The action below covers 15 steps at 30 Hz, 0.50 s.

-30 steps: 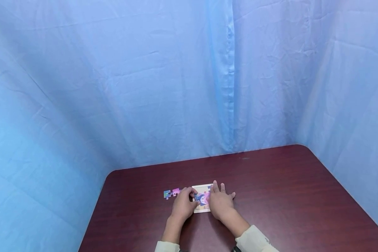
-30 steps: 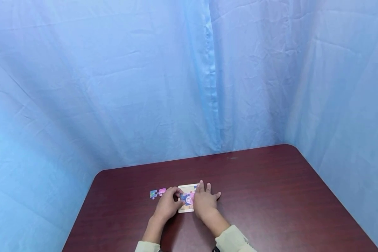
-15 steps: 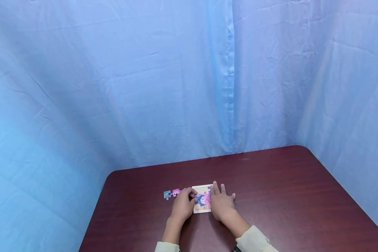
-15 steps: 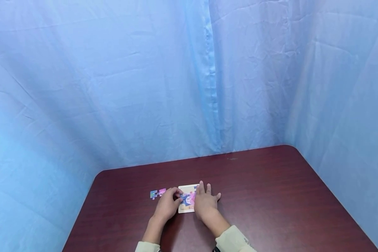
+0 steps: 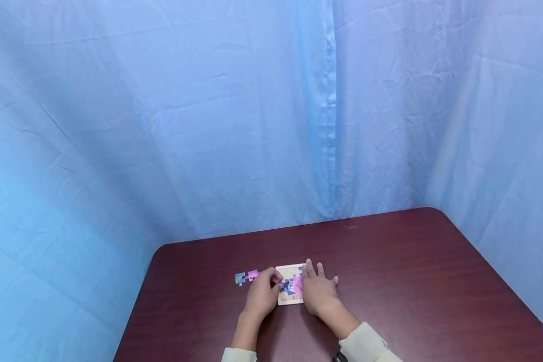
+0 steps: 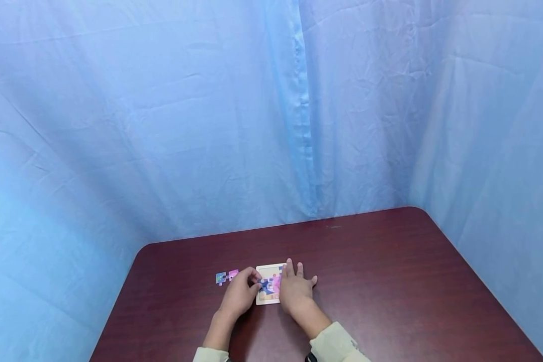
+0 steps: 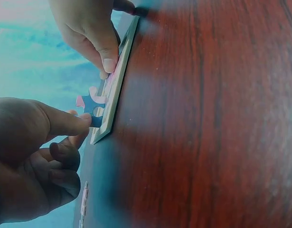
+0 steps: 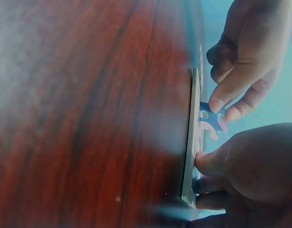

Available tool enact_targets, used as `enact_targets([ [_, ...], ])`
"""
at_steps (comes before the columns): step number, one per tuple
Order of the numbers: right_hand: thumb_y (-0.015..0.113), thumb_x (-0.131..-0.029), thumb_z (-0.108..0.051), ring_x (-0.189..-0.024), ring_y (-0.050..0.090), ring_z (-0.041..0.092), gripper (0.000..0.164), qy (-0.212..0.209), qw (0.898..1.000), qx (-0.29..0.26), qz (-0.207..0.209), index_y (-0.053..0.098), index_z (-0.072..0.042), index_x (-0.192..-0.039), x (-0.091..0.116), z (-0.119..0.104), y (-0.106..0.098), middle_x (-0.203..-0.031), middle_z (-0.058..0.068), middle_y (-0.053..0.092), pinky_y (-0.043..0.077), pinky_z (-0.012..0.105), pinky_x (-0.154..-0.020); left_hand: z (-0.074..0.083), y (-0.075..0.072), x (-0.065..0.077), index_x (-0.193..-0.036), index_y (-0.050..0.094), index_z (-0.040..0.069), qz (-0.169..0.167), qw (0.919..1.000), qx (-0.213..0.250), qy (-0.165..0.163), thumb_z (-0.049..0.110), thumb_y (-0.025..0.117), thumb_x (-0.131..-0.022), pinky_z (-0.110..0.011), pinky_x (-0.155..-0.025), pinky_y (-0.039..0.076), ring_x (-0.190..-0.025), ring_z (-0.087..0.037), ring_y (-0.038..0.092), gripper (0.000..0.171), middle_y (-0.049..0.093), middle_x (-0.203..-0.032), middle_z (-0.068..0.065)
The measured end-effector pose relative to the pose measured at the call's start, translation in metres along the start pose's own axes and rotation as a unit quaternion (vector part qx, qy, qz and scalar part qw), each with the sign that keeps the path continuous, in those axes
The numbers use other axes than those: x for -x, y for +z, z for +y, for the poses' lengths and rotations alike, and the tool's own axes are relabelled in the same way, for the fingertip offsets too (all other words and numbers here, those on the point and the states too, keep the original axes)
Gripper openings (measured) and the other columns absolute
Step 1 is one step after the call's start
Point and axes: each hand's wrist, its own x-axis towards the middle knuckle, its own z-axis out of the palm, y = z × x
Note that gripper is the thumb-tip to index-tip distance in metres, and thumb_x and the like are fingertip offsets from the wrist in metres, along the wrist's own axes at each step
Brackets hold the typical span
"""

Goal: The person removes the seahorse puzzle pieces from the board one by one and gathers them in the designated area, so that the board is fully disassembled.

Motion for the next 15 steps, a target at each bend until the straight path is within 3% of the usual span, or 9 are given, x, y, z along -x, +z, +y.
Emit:
enact_targets([
  [15, 0.058, -0.106, -0.026, -0.155, 0.04, 0.045, 0.055, 0.0, 1.0, -0.011, 0.0, 0.05, -0.001, -0.155, 0.0001, 0.0015, 0.0003, -0.169, 0.015, 0.04, 0.041, 0.082, -0.104, -0.0012, 0.0, 0.002, -0.099, 0.07, 0.012, 0.019, 0.9998, 0.01, -0.007, 0.005, 0.076, -0.092, -0.029, -0.074, 0.048, -0.08, -0.009, 0.059, 0.012, 0.066, -0.087, 0.003],
])
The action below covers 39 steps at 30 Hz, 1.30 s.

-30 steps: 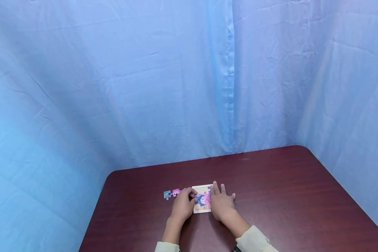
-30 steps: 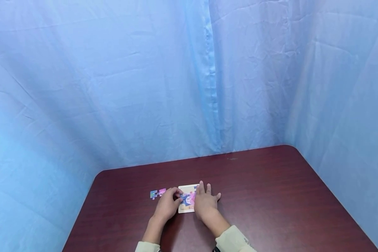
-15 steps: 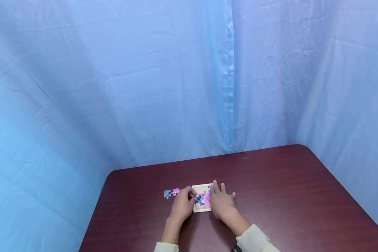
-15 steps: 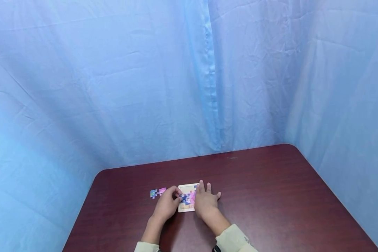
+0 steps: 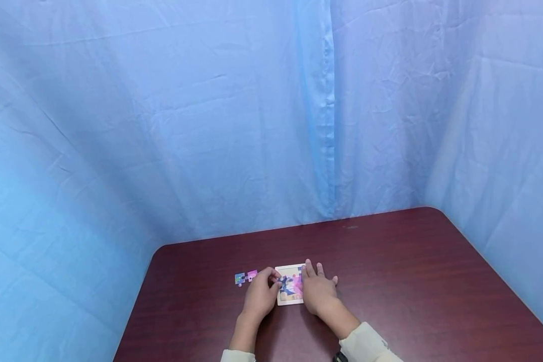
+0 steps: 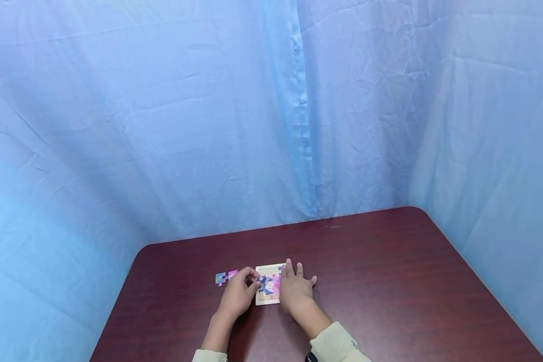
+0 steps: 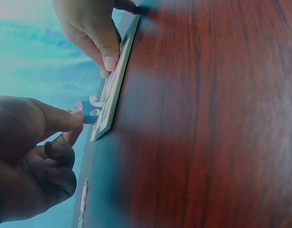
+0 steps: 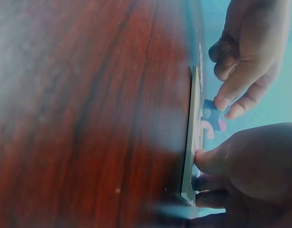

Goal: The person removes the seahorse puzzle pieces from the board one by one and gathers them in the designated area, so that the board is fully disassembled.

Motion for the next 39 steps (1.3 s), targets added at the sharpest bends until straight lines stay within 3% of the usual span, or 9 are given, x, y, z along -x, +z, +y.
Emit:
enact_targets([
  [10, 0.058, -0.106, -0.025, -0.154, 0.04, 0.046, 0.053, -0.006, 1.0, 0.006, 0.004, 0.052, -0.002, -0.154, -0.002, 0.002, 0.001, -0.168, 0.016, 0.042, 0.041, 0.083, -0.104, -0.005, -0.01, 0.001, -0.102, 0.074, 0.011, 0.008, 0.9998, 0.016, -0.011, 0.006, 0.071, -0.095, -0.025, -0.073, 0.047, -0.076, -0.006, 0.056, 0.009, 0.068, -0.087, 0.002],
  [18, 0.058, -0.106, -0.028, -0.155, 0.04, 0.045, 0.055, -0.011, 1.0, 0.009, 0.001, 0.051, -0.003, -0.154, -0.001, 0.002, 0.0, -0.168, 0.015, 0.042, 0.038, 0.081, -0.106, -0.011, -0.021, 0.009, -0.101, 0.075, 0.011, 0.007, 0.9988, 0.036, -0.033, 0.007, 0.07, -0.097, -0.022, -0.063, 0.043, -0.062, -0.006, 0.049, 0.008, 0.067, -0.087, 0.001],
  [22, 0.058, -0.106, -0.028, -0.155, 0.04, 0.045, 0.055, -0.01, 1.0, 0.011, 0.001, 0.051, -0.003, -0.154, -0.001, 0.003, -0.002, -0.168, 0.015, 0.042, 0.039, 0.081, -0.106, -0.014, -0.024, 0.013, -0.1, 0.076, 0.012, 0.018, 0.999, 0.023, -0.035, 0.008, 0.071, -0.096, -0.024, -0.069, 0.047, -0.079, -0.012, 0.063, 0.008, 0.073, -0.096, -0.003],
  [25, 0.058, -0.106, -0.028, -0.155, 0.04, 0.045, 0.055, -0.01, 1.0, 0.012, -0.001, 0.051, -0.003, -0.155, -0.001, 0.004, -0.002, -0.168, 0.015, 0.042, 0.039, 0.081, -0.106, -0.017, -0.028, 0.015, -0.099, 0.077, 0.011, 0.029, 0.9988, 0.019, -0.034, 0.007, 0.071, -0.095, -0.026, -0.075, 0.048, -0.089, -0.014, 0.066, 0.008, 0.076, -0.102, -0.005],
  [32, 0.058, -0.106, -0.028, -0.155, 0.039, 0.045, 0.055, -0.008, 1.0, 0.014, -0.004, 0.051, -0.004, -0.155, -0.002, 0.004, -0.001, -0.169, 0.014, 0.041, 0.039, 0.08, -0.106, -0.025, -0.039, 0.017, -0.1, 0.079, 0.011, 0.048, 0.9979, 0.017, -0.041, 0.008, 0.074, -0.093, -0.03, -0.075, 0.05, -0.083, -0.008, 0.063, 0.009, 0.076, -0.094, 0.001],
  [39, 0.059, -0.105, -0.027, -0.155, 0.04, 0.046, 0.055, -0.008, 1.0, 0.009, -0.002, 0.052, -0.003, -0.154, -0.002, 0.004, -0.001, -0.168, 0.015, 0.042, 0.038, 0.081, -0.106, -0.034, -0.047, 0.019, -0.102, 0.08, 0.014, 0.05, 0.9945, -0.004, -0.092, 0.011, 0.072, -0.095, -0.038, -0.078, 0.053, -0.089, -0.012, 0.067, 0.01, 0.077, -0.096, 0.001],
])
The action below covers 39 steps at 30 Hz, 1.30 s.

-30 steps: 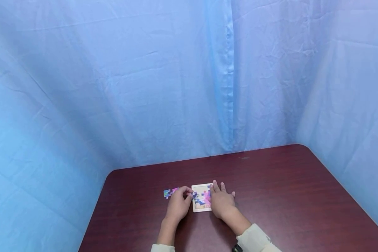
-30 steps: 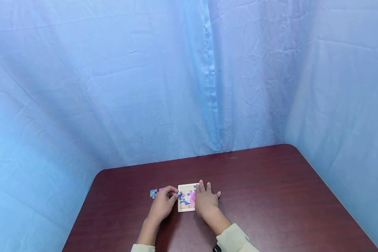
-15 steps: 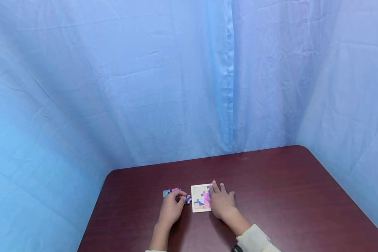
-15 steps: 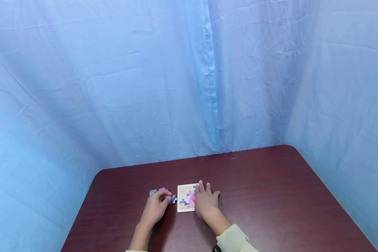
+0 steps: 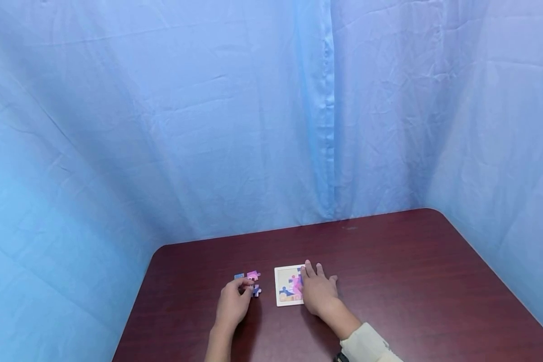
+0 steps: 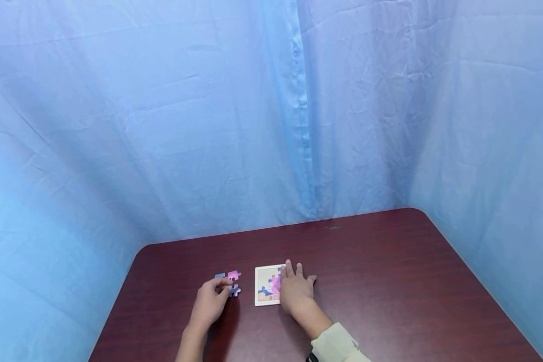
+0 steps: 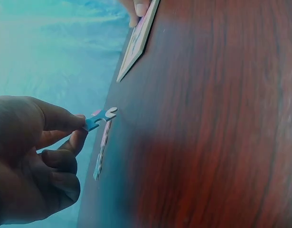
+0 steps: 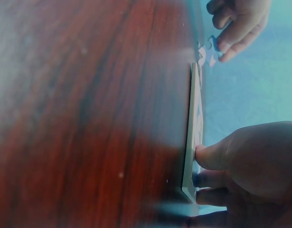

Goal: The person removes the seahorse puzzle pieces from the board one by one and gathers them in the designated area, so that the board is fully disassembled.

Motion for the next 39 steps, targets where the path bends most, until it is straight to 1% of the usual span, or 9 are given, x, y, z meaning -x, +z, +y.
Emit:
enact_targets([
  [3, 0.059, -0.106, -0.027, -0.155, 0.039, 0.045, 0.055, 0.0, 1.0, 0.002, -0.001, 0.051, -0.004, -0.155, 0.0, 0.001, 0.0, -0.169, 0.015, 0.041, 0.037, 0.082, -0.106, -0.002, -0.003, 0.0, -0.102, 0.08, 0.014, 0.005, 0.9998, -0.013, -0.016, 0.013, 0.072, -0.095, -0.039, -0.077, 0.053, -0.088, -0.013, 0.067, 0.01, 0.078, -0.097, 0.0],
  [8, 0.059, -0.105, -0.028, -0.155, 0.039, 0.046, 0.056, -0.003, 1.0, 0.003, 0.0, 0.051, -0.003, -0.155, 0.0, 0.0, 0.001, -0.168, 0.015, 0.042, 0.038, 0.082, -0.106, -0.004, -0.01, 0.0, -0.098, 0.078, 0.015, 0.017, 0.9977, -0.056, -0.033, 0.013, 0.073, -0.093, -0.038, -0.07, 0.049, -0.079, -0.014, 0.062, 0.008, 0.073, -0.09, 0.001],
  [11, 0.059, -0.106, -0.028, -0.155, 0.039, 0.046, 0.056, -0.003, 1.0, 0.004, 0.0, 0.051, -0.003, -0.155, 0.0, 0.0, 0.0, -0.168, 0.015, 0.042, 0.038, 0.082, -0.106, -0.006, -0.013, 0.0, -0.099, 0.078, 0.014, 0.022, 0.9959, -0.079, -0.039, 0.013, 0.073, -0.093, -0.038, -0.068, 0.049, -0.077, -0.015, 0.061, 0.008, 0.072, -0.088, 0.001],
  [14, 0.058, -0.106, -0.028, -0.155, 0.039, 0.046, 0.055, -0.001, 1.0, 0.005, -0.001, 0.051, -0.004, -0.155, 0.0, 0.001, 0.0, -0.169, 0.015, 0.041, 0.037, 0.082, -0.106, -0.008, -0.016, -0.001, -0.1, 0.078, 0.014, 0.023, 0.9947, -0.09, -0.044, 0.013, 0.072, -0.094, -0.039, -0.067, 0.049, -0.077, -0.015, 0.061, 0.009, 0.071, -0.089, 0.001],
  [20, 0.057, -0.106, -0.028, -0.155, 0.039, 0.045, 0.055, -0.001, 1.0, 0.009, -0.005, 0.051, -0.004, -0.155, 0.001, 0.0, 0.002, -0.169, 0.014, 0.041, 0.038, 0.082, -0.106, -0.014, -0.017, -0.003, -0.104, 0.078, 0.014, 0.021, 0.9935, -0.096, -0.057, 0.015, 0.072, -0.095, -0.038, -0.067, 0.048, -0.076, -0.014, 0.061, 0.011, 0.071, -0.089, 0.002],
  [25, 0.056, -0.107, -0.029, -0.156, 0.038, 0.045, 0.055, 0.0, 1.0, 0.011, -0.009, 0.049, -0.004, -0.156, 0.0, 0.0, 0.004, -0.17, 0.014, 0.04, 0.038, 0.082, -0.107, -0.017, -0.017, -0.004, -0.106, 0.077, 0.014, 0.021, 0.9934, -0.096, -0.06, 0.016, 0.072, -0.095, -0.038, -0.066, 0.047, -0.074, -0.014, 0.06, 0.013, 0.07, -0.088, 0.003],
  [31, 0.058, -0.106, -0.028, -0.155, 0.039, 0.045, 0.055, -0.001, 1.0, 0.007, -0.004, 0.051, -0.004, -0.155, 0.0, -0.001, 0.003, -0.169, 0.014, 0.041, 0.038, 0.082, -0.106, -0.021, -0.016, -0.007, -0.107, 0.077, 0.014, 0.025, 0.9923, -0.105, -0.06, 0.015, 0.072, -0.095, -0.037, -0.065, 0.046, -0.071, -0.014, 0.058, 0.013, 0.068, -0.085, 0.004],
  [39, 0.059, -0.105, -0.027, -0.154, 0.041, 0.045, 0.054, -0.002, 1.0, 0.014, 0.002, 0.053, -0.004, -0.153, 0.002, -0.001, 0.001, -0.168, 0.015, 0.042, 0.039, 0.083, -0.105, -0.022, -0.017, -0.008, -0.106, 0.077, 0.013, 0.029, 0.9919, -0.109, -0.058, 0.016, 0.074, -0.095, -0.039, -0.067, 0.048, -0.073, -0.015, 0.06, 0.012, 0.068, -0.086, 0.002],
])
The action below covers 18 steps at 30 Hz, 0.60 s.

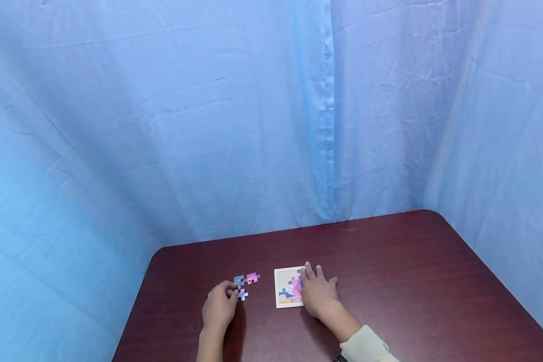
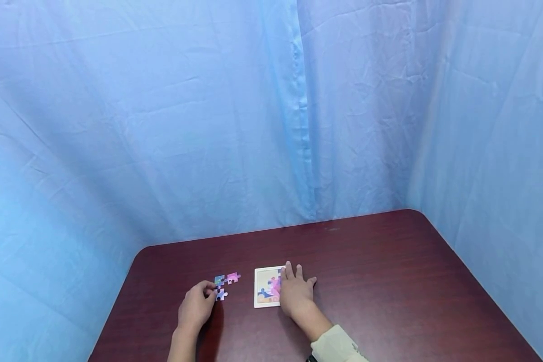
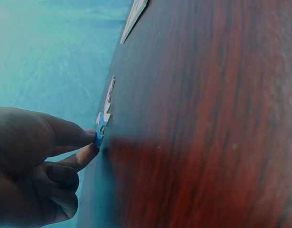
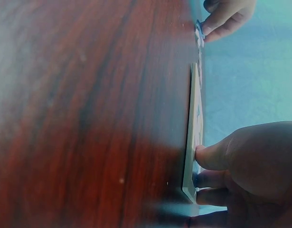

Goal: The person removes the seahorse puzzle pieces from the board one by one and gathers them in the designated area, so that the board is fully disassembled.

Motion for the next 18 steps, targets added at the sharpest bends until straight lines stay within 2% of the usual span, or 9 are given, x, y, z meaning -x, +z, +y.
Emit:
enact_targets([
  [14, 0.058, -0.106, -0.027, -0.154, 0.041, 0.045, 0.054, -0.001, 1.0, 0.0, 0.001, 0.052, -0.003, -0.154, -0.001, 0.0005, 0.0013, -0.168, 0.015, 0.042, 0.038, 0.083, -0.105, 0.0022, 0.0017, 0.001, -0.109, 0.076, 0.011, 0.019, 0.9996, -0.017, 0.009, 0.017, 0.076, -0.094, -0.045, -0.068, 0.052, -0.076, -0.018, 0.064, 0.016, 0.068, -0.089, 0.001],
  [18, 0.058, -0.106, -0.027, -0.154, 0.041, 0.045, 0.054, 0.0, 1.0, 0.004, 0.001, 0.052, -0.004, -0.154, -0.0011, 0.0007, 0.0014, -0.168, 0.015, 0.042, 0.039, 0.083, -0.105, 0.0072, 0.0036, 0.0045, -0.109, 0.076, 0.01, 0.018, 0.9994, -0.019, 0.024, 0.017, 0.077, -0.093, -0.045, -0.068, 0.052, -0.075, -0.018, 0.063, 0.018, 0.067, -0.091, 0.0],
])
